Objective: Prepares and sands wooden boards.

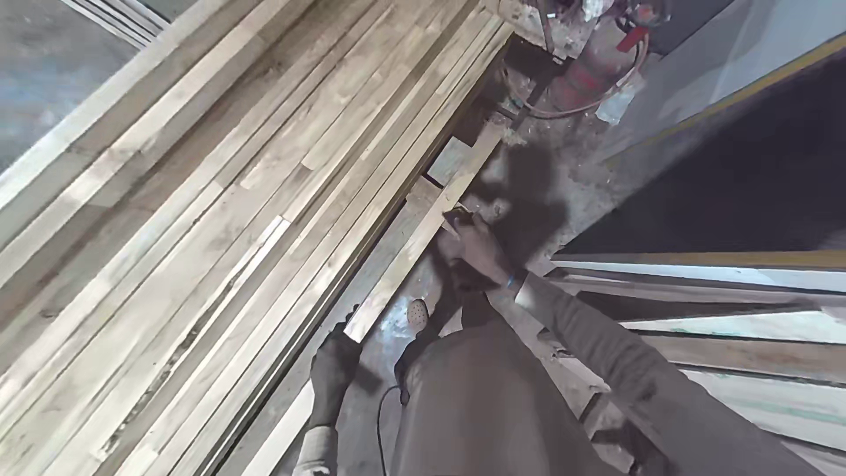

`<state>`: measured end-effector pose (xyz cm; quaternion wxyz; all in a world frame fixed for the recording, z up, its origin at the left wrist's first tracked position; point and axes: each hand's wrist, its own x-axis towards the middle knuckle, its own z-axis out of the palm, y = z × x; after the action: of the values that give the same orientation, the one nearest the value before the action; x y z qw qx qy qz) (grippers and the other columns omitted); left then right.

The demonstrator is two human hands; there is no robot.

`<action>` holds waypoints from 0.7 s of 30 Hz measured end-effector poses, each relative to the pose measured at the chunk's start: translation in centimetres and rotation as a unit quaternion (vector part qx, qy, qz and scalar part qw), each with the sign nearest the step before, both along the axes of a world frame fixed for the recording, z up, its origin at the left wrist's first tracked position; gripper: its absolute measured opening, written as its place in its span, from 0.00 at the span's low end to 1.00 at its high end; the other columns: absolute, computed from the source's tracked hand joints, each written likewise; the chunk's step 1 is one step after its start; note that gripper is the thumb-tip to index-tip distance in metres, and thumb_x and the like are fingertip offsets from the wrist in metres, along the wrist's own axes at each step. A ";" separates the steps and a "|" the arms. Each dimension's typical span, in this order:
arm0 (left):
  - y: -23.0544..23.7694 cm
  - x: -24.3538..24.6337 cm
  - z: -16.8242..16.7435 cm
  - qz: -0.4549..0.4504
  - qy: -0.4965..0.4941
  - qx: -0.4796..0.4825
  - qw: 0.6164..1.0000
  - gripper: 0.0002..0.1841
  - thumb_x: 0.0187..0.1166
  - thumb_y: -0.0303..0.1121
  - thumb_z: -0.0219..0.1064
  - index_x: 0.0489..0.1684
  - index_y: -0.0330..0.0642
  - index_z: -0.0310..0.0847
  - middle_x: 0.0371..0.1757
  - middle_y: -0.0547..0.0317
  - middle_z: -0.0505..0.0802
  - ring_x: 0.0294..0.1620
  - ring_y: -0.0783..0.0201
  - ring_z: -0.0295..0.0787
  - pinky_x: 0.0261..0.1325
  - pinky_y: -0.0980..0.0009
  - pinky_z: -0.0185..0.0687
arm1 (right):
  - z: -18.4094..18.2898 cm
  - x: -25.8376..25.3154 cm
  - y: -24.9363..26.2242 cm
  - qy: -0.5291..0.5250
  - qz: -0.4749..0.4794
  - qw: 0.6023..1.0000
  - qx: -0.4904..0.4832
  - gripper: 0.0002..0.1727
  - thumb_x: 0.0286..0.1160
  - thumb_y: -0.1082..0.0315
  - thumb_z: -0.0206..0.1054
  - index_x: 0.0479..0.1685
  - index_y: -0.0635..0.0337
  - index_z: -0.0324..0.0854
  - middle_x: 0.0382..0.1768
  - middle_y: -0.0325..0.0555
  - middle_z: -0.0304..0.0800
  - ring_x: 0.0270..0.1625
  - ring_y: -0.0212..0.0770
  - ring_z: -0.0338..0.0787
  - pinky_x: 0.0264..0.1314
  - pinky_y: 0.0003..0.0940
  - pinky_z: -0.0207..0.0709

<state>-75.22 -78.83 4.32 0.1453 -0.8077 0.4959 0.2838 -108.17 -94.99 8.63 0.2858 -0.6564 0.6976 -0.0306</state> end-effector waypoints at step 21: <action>-3.6 2.9 0.0 -0.055 0.186 0.131 0.972 0.22 0.68 0.27 0.78 0.59 0.27 0.82 0.52 0.33 0.91 0.57 0.39 0.89 0.64 0.39 0.81 | 1.3 -5.5 -5.8 -0.113 -0.026 0.982 -0.150 0.31 0.88 0.64 0.61 0.91 0.51 0.63 0.71 0.65 0.80 0.63 0.64 0.88 0.62 0.62 0.83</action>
<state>-72.35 -82.42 4.36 0.1707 -0.6862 0.5163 0.4831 -113.70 -100.80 9.95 0.2605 -0.6659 0.6647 -0.2165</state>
